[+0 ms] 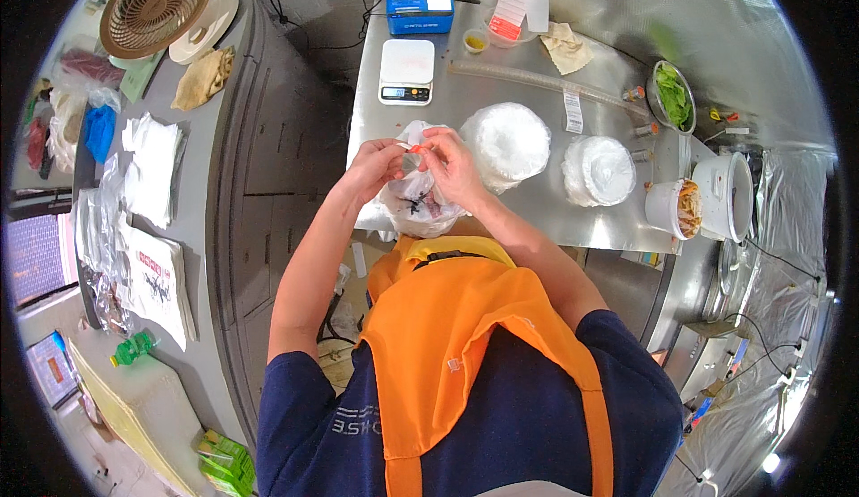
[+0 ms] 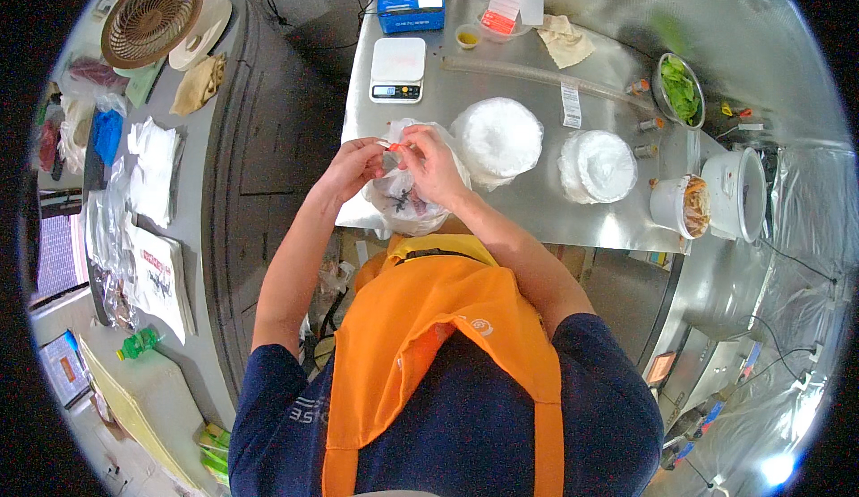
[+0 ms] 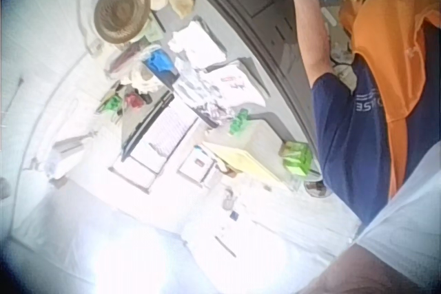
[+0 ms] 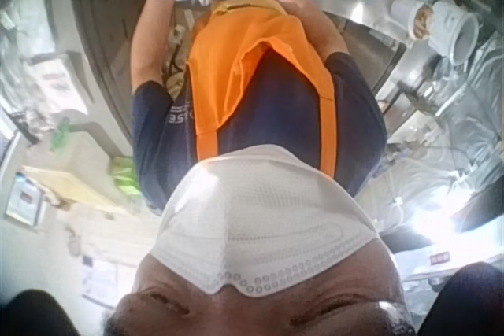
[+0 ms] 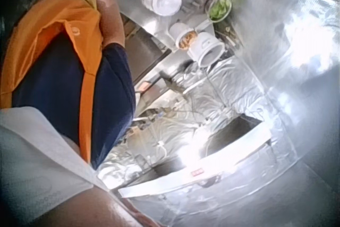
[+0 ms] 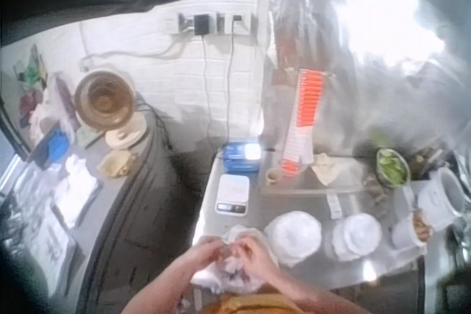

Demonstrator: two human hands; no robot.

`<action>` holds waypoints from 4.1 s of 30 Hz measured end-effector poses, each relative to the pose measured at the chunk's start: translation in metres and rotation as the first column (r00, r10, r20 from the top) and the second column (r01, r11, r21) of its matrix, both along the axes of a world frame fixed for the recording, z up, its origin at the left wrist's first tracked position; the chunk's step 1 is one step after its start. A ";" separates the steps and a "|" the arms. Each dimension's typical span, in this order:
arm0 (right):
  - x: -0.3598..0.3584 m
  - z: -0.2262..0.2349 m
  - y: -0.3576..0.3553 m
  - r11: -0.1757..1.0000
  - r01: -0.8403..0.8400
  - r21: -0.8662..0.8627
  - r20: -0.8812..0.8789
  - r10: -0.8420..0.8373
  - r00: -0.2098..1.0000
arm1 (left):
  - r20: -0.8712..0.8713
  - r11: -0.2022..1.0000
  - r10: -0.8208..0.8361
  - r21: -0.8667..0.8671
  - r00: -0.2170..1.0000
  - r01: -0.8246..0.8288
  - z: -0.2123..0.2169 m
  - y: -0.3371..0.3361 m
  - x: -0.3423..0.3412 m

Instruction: The person assembles tacos by spreading sauce on tortillas, adding lettuce and seasoned meat, and placing them into a plastic bag. They then add a receipt to the bag and move to a deep fryer to handle tortillas.

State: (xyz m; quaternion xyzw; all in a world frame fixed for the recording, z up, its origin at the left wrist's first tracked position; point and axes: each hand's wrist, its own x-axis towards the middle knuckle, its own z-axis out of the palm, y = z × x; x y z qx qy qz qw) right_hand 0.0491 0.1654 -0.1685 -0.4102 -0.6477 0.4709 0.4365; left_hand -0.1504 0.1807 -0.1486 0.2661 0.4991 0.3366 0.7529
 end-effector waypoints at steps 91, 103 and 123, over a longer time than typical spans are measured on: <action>-0.012 -0.052 0.354 0.958 0.040 0.285 0.303 -0.130 0.944 | -0.132 0.935 0.352 0.091 0.926 -0.342 -0.011 -0.042 0.067; 0.014 0.030 0.039 0.850 -0.060 -0.523 -0.039 0.046 0.998 | 0.075 0.943 0.271 0.181 0.960 -0.281 -0.011 -0.030 0.037; 0.026 0.055 0.032 0.878 -0.172 -0.447 -0.114 0.135 0.984 | -0.174 0.948 0.169 0.298 0.970 -0.111 0.021 -0.061 0.031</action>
